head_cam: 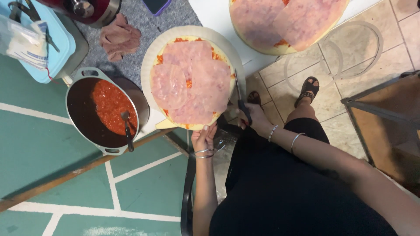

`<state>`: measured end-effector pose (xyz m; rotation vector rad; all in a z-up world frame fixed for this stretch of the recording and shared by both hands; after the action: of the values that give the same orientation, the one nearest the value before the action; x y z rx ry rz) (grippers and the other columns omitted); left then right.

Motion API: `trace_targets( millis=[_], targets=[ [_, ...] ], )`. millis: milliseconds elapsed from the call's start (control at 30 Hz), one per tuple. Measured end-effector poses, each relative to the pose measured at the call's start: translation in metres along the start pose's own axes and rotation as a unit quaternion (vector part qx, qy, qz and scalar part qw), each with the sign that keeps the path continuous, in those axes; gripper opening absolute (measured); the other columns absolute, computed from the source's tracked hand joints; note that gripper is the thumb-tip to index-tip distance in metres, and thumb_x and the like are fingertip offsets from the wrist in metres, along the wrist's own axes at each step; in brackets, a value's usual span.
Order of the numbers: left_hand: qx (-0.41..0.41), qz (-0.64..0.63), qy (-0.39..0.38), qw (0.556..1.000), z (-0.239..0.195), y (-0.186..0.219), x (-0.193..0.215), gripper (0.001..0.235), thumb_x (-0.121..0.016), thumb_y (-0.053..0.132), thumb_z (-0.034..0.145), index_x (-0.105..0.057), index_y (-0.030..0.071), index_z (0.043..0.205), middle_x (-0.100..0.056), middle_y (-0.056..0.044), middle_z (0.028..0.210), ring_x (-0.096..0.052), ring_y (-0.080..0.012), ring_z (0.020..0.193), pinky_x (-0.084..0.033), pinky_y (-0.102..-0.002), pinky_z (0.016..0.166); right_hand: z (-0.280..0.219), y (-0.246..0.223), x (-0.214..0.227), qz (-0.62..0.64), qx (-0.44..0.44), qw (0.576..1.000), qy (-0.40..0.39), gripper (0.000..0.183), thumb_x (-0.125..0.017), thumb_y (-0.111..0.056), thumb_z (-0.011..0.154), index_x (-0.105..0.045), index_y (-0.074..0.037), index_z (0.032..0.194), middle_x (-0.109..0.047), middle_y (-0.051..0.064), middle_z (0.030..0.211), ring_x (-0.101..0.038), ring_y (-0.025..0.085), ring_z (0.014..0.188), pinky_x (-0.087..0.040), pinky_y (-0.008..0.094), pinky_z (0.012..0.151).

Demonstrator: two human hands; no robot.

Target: The person uses a pair of scissors to trim the excess dough from the edges of several pizza bases placed on a table. The pizzas are topped with tomato sauce and slices of ham. The person works systematically, cutting around the circumference of each pizza base to create a neat edge.

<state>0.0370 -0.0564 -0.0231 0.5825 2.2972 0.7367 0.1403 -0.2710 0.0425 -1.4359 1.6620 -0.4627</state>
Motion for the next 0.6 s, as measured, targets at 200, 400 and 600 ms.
trace_targets(
  millis=[200, 400, 600],
  targets=[
    [-0.006, -0.030, -0.011, 0.999, -0.001, -0.005, -0.004, 0.027, -0.069, -0.001, 0.090, -0.061, -0.006, 0.116, -0.073, -0.030, 0.106, -0.071, -0.0383, 0.104, -0.064, -0.045, 0.087, 0.031, -0.005, 0.005, 0.007, 0.018, 1.000, 0.006, 0.044, -0.082, -0.027, 0.091, -0.056, -0.009, 0.060, -0.060, 0.015, 0.048, -0.056, 0.018, 0.034, -0.045, 0.026, 0.035],
    [-0.004, -0.030, -0.024, 0.999, 0.001, -0.002, 0.002, 0.026, -0.068, -0.002, 0.091, -0.060, -0.006, 0.116, -0.072, -0.031, 0.107, -0.071, -0.0397, 0.104, -0.064, -0.045, 0.087, 0.022, -0.015, 0.010, 0.022, 0.014, 1.000, 0.014, 0.048, -0.079, -0.022, 0.093, -0.051, -0.010, 0.057, -0.050, 0.010, 0.041, -0.048, 0.014, 0.031, -0.038, 0.022, 0.037],
    [-0.007, -0.013, -0.027, 1.000, -0.005, 0.008, -0.010, 0.026, -0.067, -0.001, 0.091, -0.060, -0.006, 0.116, -0.073, -0.030, 0.107, -0.071, -0.0390, 0.101, -0.065, -0.044, 0.086, 0.021, -0.024, 0.013, -0.027, 0.023, 0.999, -0.010, 0.031, -0.080, -0.017, 0.090, -0.062, -0.004, 0.069, -0.053, 0.013, 0.043, -0.053, 0.019, 0.033, -0.043, 0.027, 0.036]
  ],
)
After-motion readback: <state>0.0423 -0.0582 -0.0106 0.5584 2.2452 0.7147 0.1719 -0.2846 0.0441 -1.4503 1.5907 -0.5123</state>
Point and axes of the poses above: each hand's wrist, its own z-axis towards the middle knuckle, its own x-axis out of the back of the hand, y = z × x, the point moved 3 cm from there along z, towards the middle knuckle
